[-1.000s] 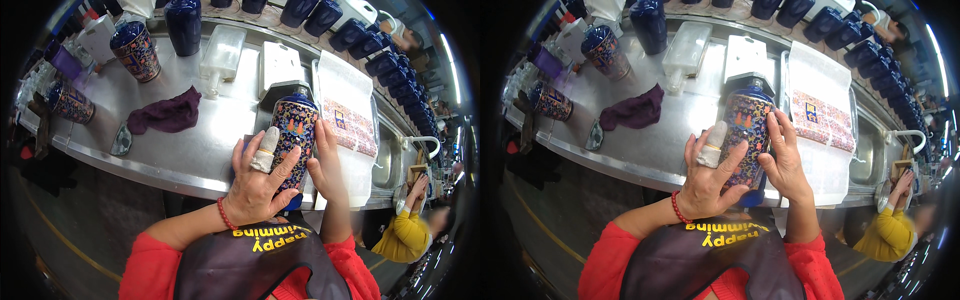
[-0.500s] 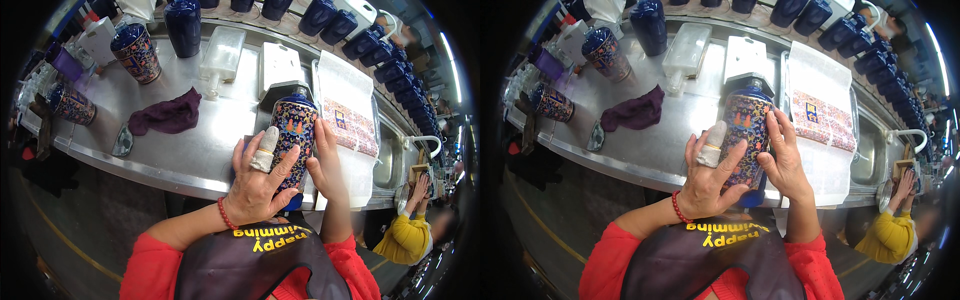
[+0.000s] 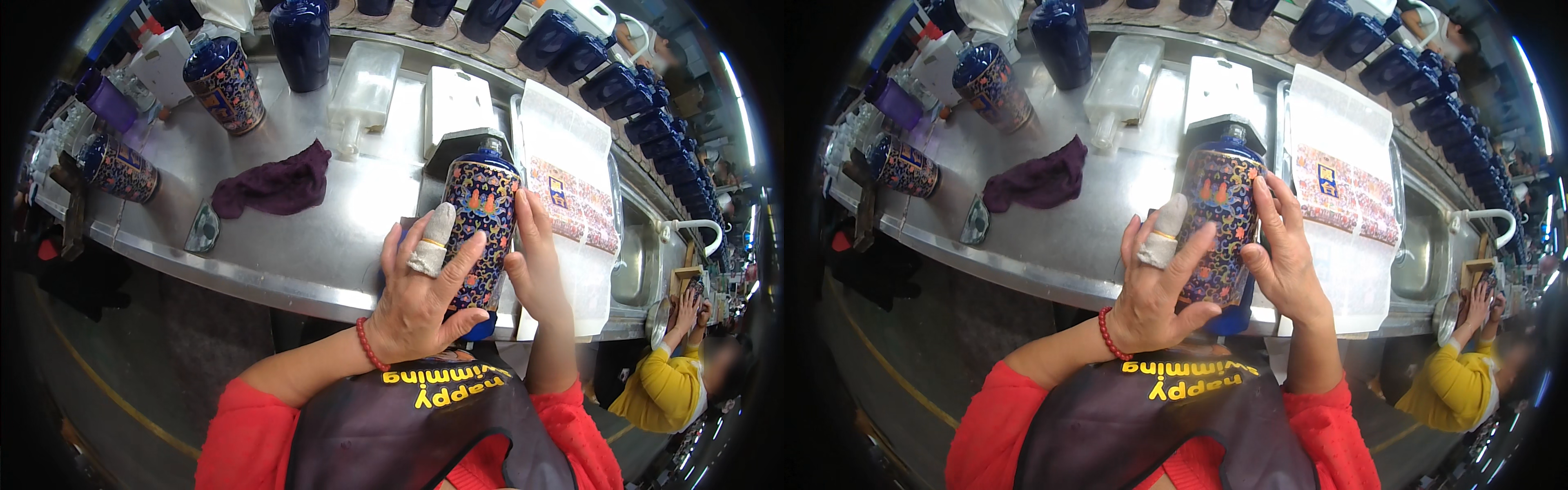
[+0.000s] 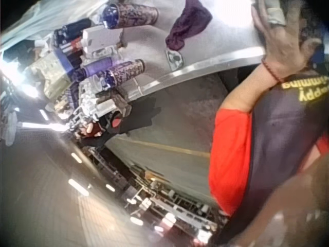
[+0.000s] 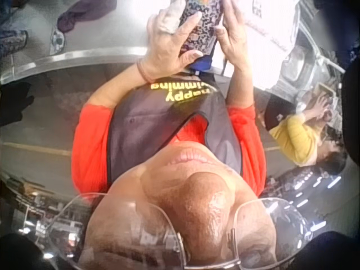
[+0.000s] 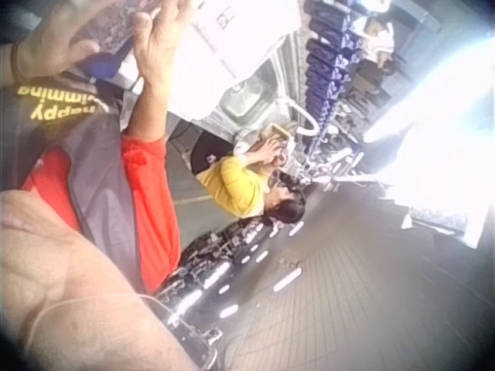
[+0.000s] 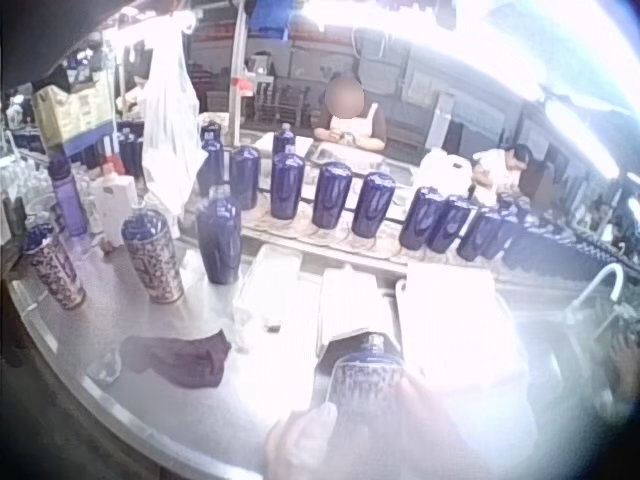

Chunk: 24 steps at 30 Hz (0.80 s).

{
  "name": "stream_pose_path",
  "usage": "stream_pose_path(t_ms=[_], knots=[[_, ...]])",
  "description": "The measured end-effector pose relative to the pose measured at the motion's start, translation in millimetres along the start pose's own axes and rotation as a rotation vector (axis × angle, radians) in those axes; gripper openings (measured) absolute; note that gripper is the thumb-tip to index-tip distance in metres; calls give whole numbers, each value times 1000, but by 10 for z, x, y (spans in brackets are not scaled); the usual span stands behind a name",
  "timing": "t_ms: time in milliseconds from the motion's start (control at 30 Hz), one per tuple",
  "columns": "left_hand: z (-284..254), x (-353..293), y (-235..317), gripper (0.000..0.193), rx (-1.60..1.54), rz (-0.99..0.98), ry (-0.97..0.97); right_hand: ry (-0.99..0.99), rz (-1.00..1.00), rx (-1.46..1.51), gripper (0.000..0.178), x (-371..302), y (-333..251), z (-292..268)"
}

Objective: The person applies decorative stickers to a blue bottle, smoothing each one with a green tool and rotating the bottle to cover different sides. The person repeatedly aligns and presses the stickers onto the bottle surface.

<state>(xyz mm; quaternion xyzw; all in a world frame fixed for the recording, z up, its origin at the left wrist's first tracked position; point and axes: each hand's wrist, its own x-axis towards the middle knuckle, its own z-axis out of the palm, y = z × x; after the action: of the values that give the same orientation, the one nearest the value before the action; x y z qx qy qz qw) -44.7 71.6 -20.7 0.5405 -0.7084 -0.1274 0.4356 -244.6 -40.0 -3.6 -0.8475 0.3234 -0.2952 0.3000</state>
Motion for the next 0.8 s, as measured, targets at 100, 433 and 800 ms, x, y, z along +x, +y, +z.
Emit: stream_pose_path(t_ms=[100, 433, 800], knots=[[-17, -27, -114, 77, -97, -17, 14, 13, 6, -4, 70, -17, 31, 3], [-33, -56, -276, 68, -422, -101, -2, 32, -12, -39, 70, -28, 61, 35], [31, -53, -267, 66, -337, -56, 65, 59, 4, -54, 70, -36, 77, 68]])
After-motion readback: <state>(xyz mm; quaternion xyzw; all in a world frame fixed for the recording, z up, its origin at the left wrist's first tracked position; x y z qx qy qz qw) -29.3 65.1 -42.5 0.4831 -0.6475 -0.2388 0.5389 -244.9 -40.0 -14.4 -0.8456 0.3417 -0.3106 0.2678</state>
